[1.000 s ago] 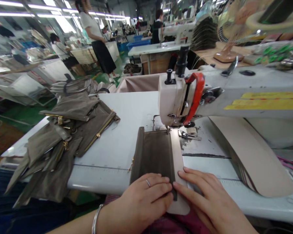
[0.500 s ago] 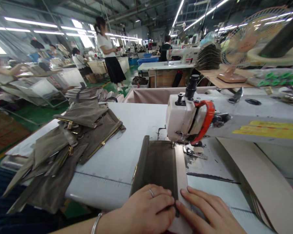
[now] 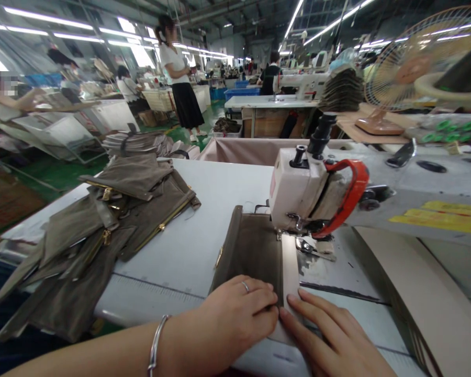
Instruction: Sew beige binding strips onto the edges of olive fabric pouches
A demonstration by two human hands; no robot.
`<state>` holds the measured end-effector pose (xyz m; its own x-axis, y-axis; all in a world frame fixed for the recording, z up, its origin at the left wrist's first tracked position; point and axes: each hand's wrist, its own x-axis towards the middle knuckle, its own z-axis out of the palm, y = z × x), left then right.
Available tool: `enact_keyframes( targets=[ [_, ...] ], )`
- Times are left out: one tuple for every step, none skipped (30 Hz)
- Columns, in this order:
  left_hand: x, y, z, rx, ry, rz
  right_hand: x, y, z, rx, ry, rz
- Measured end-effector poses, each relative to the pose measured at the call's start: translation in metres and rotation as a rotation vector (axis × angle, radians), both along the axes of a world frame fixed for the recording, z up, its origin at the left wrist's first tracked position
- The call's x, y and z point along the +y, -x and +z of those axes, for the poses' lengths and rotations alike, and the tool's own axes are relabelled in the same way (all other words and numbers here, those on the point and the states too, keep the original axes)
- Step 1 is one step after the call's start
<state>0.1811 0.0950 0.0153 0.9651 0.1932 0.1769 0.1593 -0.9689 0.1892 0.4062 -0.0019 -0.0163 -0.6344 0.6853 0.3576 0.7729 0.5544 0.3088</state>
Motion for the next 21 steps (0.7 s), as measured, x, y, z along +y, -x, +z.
enact_keyframes(
  targets=[
    [0.002,-0.001,0.000,0.003,-0.007,-0.002,0.001,0.000,0.001,-0.005,0.004,0.001],
    [0.004,-0.002,0.001,0.007,-0.016,-0.008,0.002,0.000,0.001,-0.009,0.004,0.000],
    [0.006,-0.003,0.002,0.013,-0.026,-0.015,0.003,0.000,0.002,-0.013,0.008,-0.003],
    [0.008,-0.004,0.003,0.017,-0.037,-0.024,0.003,0.000,0.003,-0.016,0.009,-0.005],
    [0.009,-0.004,0.004,0.018,-0.048,-0.037,0.003,-0.001,0.004,-0.021,0.015,-0.012],
    [0.011,-0.005,0.005,0.017,-0.054,-0.050,0.003,-0.001,0.004,-0.020,0.017,-0.015],
    [0.013,-0.006,0.007,0.015,-0.058,-0.062,0.002,-0.002,0.004,-0.017,0.018,-0.014],
    [0.015,-0.006,0.008,0.015,-0.058,-0.067,0.002,-0.003,0.004,-0.014,0.020,-0.017],
    [0.016,-0.007,0.009,0.018,-0.057,-0.072,0.001,-0.003,0.004,-0.007,0.023,-0.023],
    [0.018,-0.008,0.010,0.024,-0.059,-0.074,0.001,-0.003,0.003,0.000,0.025,-0.032],
    [0.019,-0.009,0.011,0.031,-0.065,-0.079,0.001,-0.003,0.003,0.007,0.031,-0.041],
    [0.021,-0.011,0.012,0.041,-0.075,-0.084,0.002,-0.003,0.002,0.017,0.032,-0.053],
    [0.022,-0.012,0.012,0.048,-0.085,-0.091,0.003,-0.003,0.001,0.026,0.033,-0.065],
    [0.024,-0.013,0.012,0.051,-0.096,-0.096,0.004,-0.002,0.001,0.038,0.031,-0.072],
    [0.025,-0.014,0.012,0.053,-0.105,-0.095,0.005,-0.002,0.001,0.050,0.027,-0.077],
    [0.027,-0.015,0.012,0.056,-0.111,-0.089,0.006,-0.001,0.001,0.062,0.026,-0.082],
    [0.028,-0.016,0.012,0.060,-0.116,-0.081,0.007,0.000,0.001,0.073,0.034,-0.093],
    [0.029,-0.017,0.011,0.066,-0.121,-0.071,0.008,0.000,0.001,0.084,0.045,-0.103],
    [0.030,-0.017,0.011,0.076,-0.126,-0.062,0.009,0.001,0.001,0.096,0.056,-0.113],
    [0.031,-0.018,0.011,0.087,-0.131,-0.056,0.010,0.001,0.001,0.110,0.067,-0.123],
    [0.031,-0.019,0.011,0.096,-0.137,-0.052,0.010,0.001,0.001,0.124,0.075,-0.127]
  ],
)
